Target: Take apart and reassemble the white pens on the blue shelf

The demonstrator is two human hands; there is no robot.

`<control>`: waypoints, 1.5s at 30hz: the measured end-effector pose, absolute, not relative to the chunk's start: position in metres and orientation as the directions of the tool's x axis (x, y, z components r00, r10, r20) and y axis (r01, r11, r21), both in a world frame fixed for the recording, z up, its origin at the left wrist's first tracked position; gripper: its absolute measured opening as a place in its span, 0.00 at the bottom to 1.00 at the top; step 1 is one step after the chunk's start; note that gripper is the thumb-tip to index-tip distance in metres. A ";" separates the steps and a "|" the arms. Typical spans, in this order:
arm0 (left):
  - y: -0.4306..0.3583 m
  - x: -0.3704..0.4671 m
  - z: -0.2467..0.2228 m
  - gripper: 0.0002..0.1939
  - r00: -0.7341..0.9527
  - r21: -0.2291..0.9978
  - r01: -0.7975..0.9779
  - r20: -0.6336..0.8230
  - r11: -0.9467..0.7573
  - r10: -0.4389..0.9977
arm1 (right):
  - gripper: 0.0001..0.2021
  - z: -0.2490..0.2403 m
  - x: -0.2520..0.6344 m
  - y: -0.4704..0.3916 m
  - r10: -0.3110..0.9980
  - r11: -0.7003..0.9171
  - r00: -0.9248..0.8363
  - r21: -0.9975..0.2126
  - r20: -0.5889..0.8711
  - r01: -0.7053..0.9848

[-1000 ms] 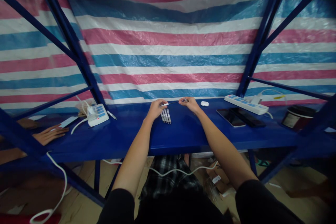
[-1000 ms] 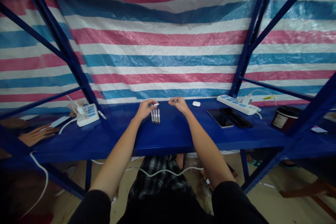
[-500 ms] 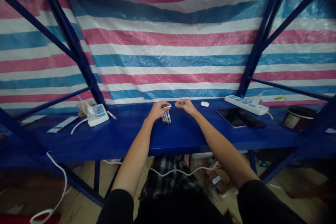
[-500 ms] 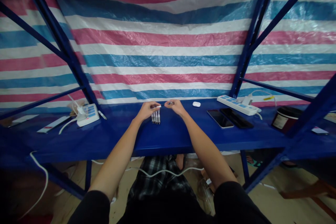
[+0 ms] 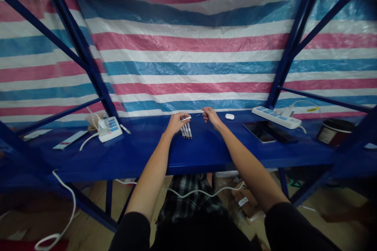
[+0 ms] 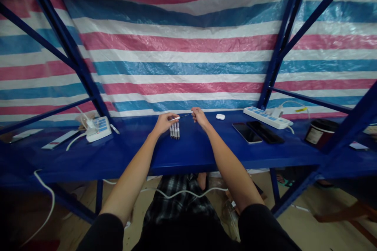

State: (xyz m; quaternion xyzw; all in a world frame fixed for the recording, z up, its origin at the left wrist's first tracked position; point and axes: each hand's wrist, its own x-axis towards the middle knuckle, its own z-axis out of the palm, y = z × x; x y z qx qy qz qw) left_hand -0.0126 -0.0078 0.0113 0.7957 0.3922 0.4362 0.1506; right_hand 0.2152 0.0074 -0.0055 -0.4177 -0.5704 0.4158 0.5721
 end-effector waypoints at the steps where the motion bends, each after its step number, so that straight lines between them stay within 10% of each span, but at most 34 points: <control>1: -0.008 -0.013 0.011 0.10 0.303 0.584 0.498 0.575 -0.641 0.760 | 0.21 -0.006 0.218 0.009 0.947 0.321 0.014 -0.946 0.322 0.040; 11: -0.004 -0.016 0.010 0.09 0.309 0.546 0.539 0.580 -0.641 0.754 | 0.08 -0.010 0.233 0.012 0.794 0.571 -0.112 -0.669 0.598 0.475; 45: -0.016 -0.009 0.014 0.15 0.447 0.626 0.455 0.455 -0.633 0.770 | 0.09 -0.001 0.206 -0.011 0.758 0.651 -0.268 -0.667 0.595 0.361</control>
